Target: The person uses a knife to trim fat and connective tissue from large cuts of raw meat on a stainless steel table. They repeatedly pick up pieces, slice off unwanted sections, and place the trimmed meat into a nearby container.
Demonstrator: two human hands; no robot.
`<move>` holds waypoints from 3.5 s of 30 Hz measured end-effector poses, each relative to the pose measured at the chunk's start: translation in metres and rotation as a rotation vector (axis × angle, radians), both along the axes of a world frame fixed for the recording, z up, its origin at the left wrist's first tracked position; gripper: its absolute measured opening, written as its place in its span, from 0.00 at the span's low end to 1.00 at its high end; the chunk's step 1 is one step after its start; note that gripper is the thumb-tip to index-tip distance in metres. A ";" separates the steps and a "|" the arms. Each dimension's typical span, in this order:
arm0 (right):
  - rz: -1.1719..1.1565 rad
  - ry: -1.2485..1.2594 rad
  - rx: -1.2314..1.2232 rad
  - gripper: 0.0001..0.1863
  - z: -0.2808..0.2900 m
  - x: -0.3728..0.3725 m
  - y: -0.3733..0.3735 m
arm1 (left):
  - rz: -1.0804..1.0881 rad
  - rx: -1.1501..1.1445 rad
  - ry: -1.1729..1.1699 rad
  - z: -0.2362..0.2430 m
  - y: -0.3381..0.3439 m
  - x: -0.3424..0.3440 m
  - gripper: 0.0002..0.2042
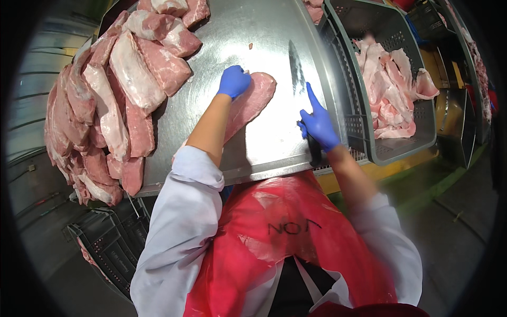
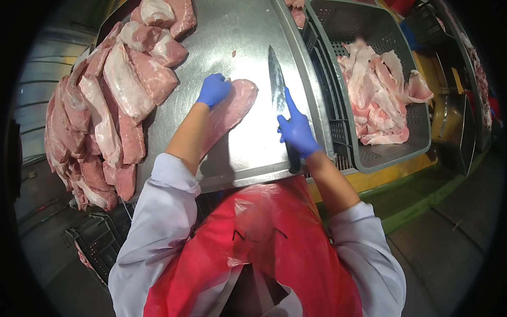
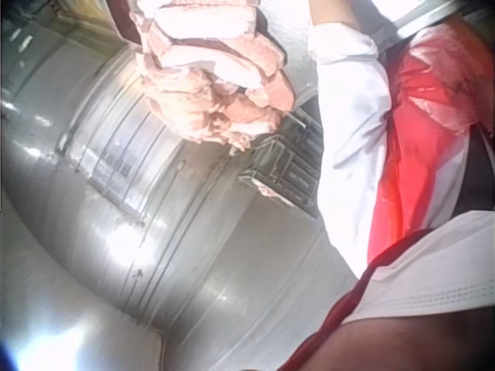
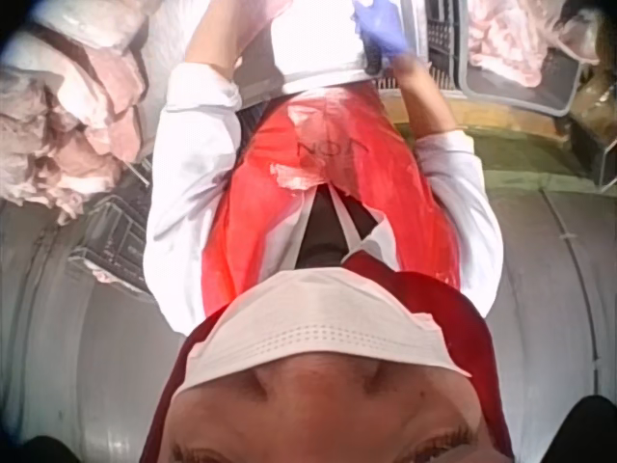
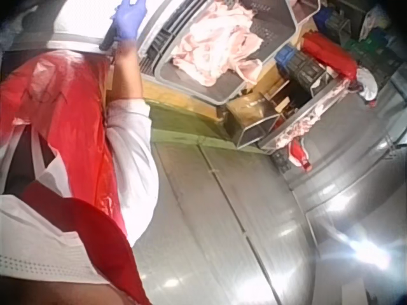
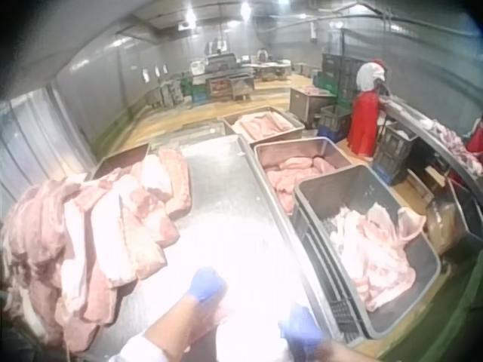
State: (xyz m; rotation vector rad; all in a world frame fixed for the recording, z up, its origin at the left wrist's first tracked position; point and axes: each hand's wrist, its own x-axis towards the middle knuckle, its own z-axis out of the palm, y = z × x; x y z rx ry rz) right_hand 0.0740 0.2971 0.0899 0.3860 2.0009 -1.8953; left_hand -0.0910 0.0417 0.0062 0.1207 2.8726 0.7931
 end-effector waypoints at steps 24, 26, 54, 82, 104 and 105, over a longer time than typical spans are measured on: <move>0.517 -0.045 0.069 0.40 -0.045 -0.024 -0.065 | -0.024 0.245 -0.247 0.033 -0.017 -0.031 0.13; 0.483 -0.037 0.077 0.39 -0.062 -0.035 -0.073 | -0.100 0.269 -0.285 0.042 -0.008 -0.028 0.13; 0.513 0.038 0.062 0.43 -0.032 0.038 -0.137 | 0.067 0.851 -0.271 0.073 -0.055 -0.023 0.07; 0.637 0.117 0.188 0.43 -0.048 0.069 -0.221 | -0.043 1.265 -0.110 0.177 -0.100 0.038 0.07; 0.648 0.208 0.227 0.44 -0.066 0.114 -0.279 | -0.208 1.607 0.070 0.269 -0.186 0.119 0.06; 0.645 0.216 0.244 0.45 -0.071 0.109 -0.283 | -0.208 1.599 0.049 0.271 -0.186 0.127 0.06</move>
